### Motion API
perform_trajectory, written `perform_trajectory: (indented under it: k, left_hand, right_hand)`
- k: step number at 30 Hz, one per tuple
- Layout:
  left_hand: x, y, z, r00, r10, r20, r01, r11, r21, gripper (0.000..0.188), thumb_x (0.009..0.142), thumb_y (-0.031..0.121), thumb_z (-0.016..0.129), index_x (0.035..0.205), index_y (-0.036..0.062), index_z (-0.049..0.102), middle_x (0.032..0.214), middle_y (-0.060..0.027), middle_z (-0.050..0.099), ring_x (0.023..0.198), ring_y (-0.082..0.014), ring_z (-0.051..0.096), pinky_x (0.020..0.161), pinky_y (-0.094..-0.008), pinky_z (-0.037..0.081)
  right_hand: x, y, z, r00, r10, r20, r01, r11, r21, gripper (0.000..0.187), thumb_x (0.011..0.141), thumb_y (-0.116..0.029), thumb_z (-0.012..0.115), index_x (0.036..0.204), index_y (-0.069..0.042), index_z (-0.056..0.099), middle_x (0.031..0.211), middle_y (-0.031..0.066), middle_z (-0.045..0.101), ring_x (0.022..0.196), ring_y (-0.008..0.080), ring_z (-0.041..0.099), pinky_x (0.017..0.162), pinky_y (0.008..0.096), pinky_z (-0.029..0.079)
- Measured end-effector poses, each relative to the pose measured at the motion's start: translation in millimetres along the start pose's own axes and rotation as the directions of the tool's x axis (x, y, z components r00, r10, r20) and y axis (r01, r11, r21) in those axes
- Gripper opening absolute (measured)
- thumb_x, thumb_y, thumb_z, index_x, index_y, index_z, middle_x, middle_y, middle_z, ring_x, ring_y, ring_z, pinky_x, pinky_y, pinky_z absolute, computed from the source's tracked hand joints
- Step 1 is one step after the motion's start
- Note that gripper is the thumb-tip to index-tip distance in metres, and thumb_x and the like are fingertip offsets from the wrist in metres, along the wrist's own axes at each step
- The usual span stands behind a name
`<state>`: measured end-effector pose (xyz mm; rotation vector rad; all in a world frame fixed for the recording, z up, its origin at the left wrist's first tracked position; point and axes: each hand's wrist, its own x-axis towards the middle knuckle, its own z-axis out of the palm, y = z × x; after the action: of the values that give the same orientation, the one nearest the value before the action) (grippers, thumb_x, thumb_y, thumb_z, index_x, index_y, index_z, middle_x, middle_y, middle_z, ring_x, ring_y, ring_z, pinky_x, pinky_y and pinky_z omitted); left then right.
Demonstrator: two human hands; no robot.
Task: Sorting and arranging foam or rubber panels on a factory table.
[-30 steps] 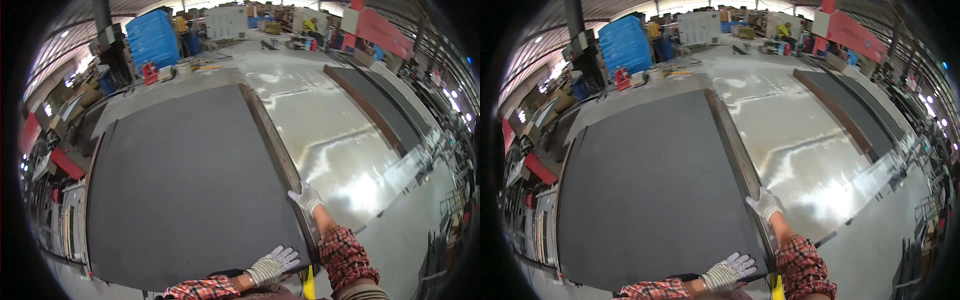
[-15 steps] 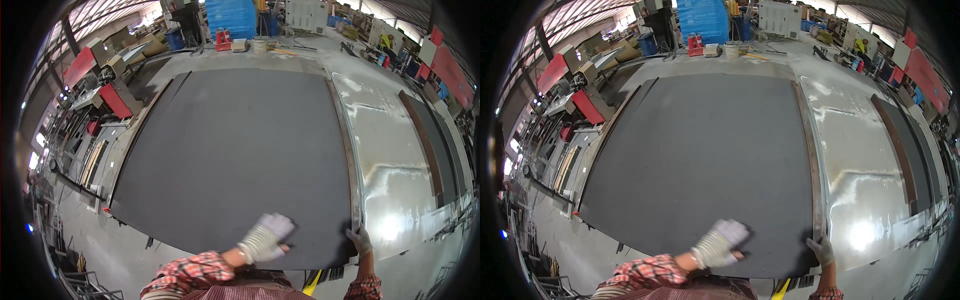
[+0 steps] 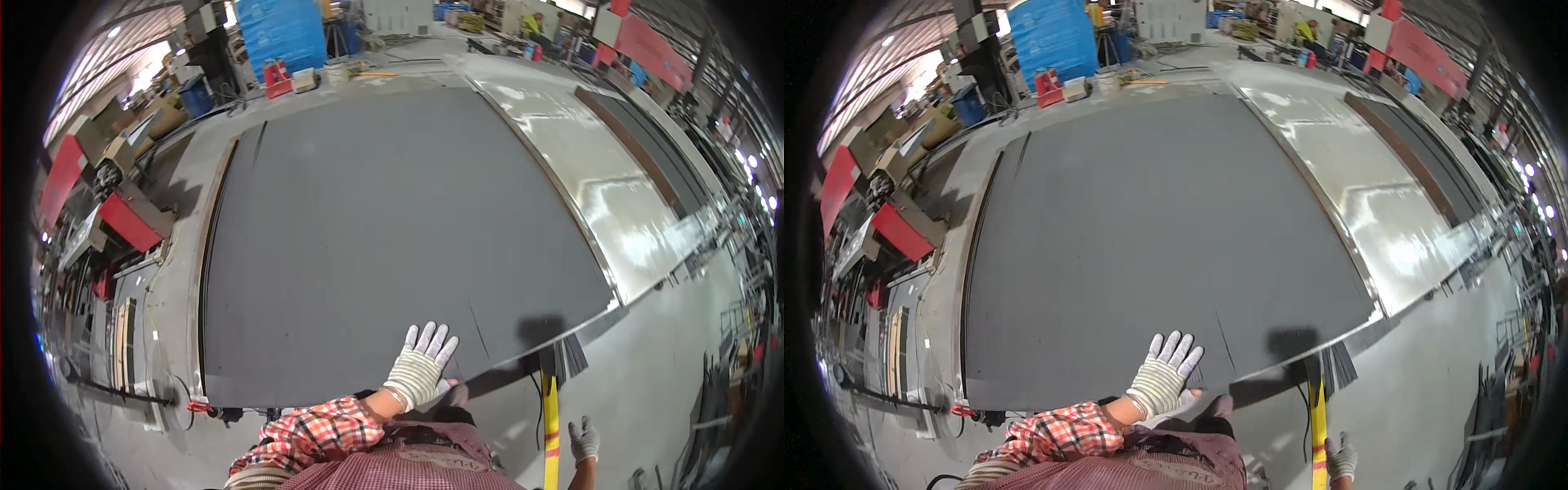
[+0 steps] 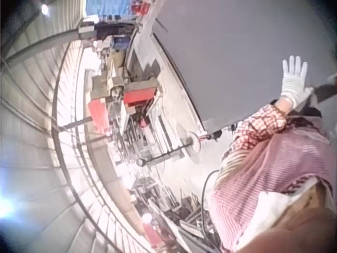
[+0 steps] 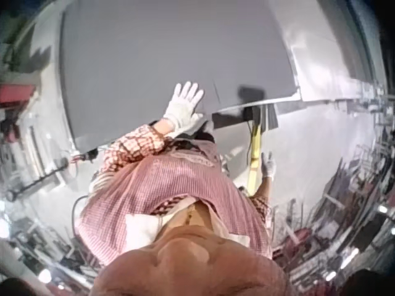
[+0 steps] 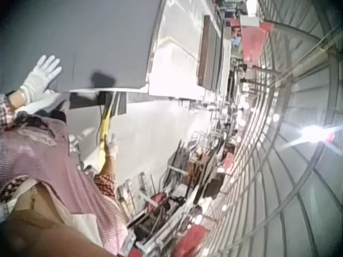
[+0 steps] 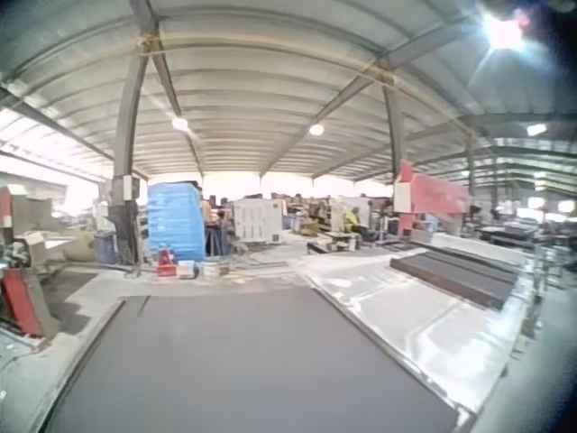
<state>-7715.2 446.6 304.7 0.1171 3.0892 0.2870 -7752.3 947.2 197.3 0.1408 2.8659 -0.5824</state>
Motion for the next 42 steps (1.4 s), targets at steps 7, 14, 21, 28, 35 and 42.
perform_trajectory:
  k: [7,14,21,28,35,42]
  left_hand:
    - [-112.7,21.1,57.9,0.848,0.468,0.249,-0.372,0.860,-0.350,0.063,0.090,0.044,0.044,0.136,0.0025,0.038,0.141,-0.0181,0.037,0.136,-0.0287,0.028,0.114,-0.0405,0.015]
    - [-239.2,-25.3,117.4,0.722,-0.094,0.685,0.503,0.752,-0.426,0.050,0.088,0.045,0.048,0.124,0.0093,0.054,0.115,-0.0200,0.059,0.110,-0.0320,0.055,0.098,-0.0354,0.040]
    - [-379.7,-107.5,150.1,0.515,-0.638,0.572,0.855,0.342,-0.389,0.032,0.090,0.037,0.049,0.100,0.0107,0.064,0.084,-0.0135,0.065,0.085,-0.0279,0.062,0.073,-0.0399,0.045]
    - [-499.6,-130.1,197.9,0.285,-0.730,0.621,0.895,-0.030,-0.445,0.035,0.085,0.037,0.055,0.098,0.0059,0.064,0.081,-0.0018,0.059,0.073,-0.0155,0.049,0.070,-0.0326,0.040]
    - [-536.8,-200.4,180.5,0.040,-0.955,0.295,0.795,-0.148,-0.588,0.042,0.085,0.025,0.064,0.117,0.0009,0.054,0.096,-0.0122,0.065,0.090,-0.0201,0.060,0.083,-0.0304,0.046]
    - [-568.8,-292.8,104.3,0.091,-0.988,-0.125,0.225,0.143,-0.964,0.048,0.086,0.016,0.061,0.129,-0.0009,0.046,0.112,-0.0139,0.060,0.099,-0.0185,0.056,0.089,-0.0302,0.043]
  right_hand:
    - [-146.9,48.4,22.1,0.852,0.335,0.402,-0.278,0.941,-0.193,0.059,0.082,-0.060,0.050,0.089,-0.004,0.069,0.086,0.0209,0.066,0.086,0.0368,0.063,0.078,0.0413,0.048]
    - [-154.2,12.4,9.6,0.847,0.447,0.289,-0.391,0.891,-0.233,0.067,0.080,-0.066,0.047,0.097,-0.004,0.067,0.097,0.0205,0.065,0.094,0.0358,0.062,0.082,0.0401,0.047]
    - [-169.4,58.9,13.9,0.854,0.432,0.289,-0.414,0.902,-0.127,0.068,0.081,-0.062,0.049,0.102,-0.001,0.066,0.097,0.0244,0.065,0.097,0.0364,0.062,0.084,0.0415,0.046]
    - [-182.7,88.9,24.5,0.952,0.297,0.075,-0.296,0.955,-0.028,0.054,0.087,-0.051,0.052,0.103,-0.001,0.064,0.098,0.0228,0.065,0.088,0.0357,0.062,0.080,0.0402,0.047]
    - [-231.8,15.4,50.5,0.925,0.094,-0.367,-0.212,0.931,-0.297,0.043,0.086,-0.024,0.063,0.120,0.000,0.055,0.121,0.0218,0.055,0.113,0.0306,0.052,0.094,0.0360,0.042]
    - [-303.2,-110.7,126.1,0.964,0.043,-0.263,-0.012,0.993,0.118,0.048,0.085,-0.013,0.064,0.127,0.003,0.045,0.123,0.0188,0.050,0.115,0.0300,0.048,0.102,0.0362,0.035]
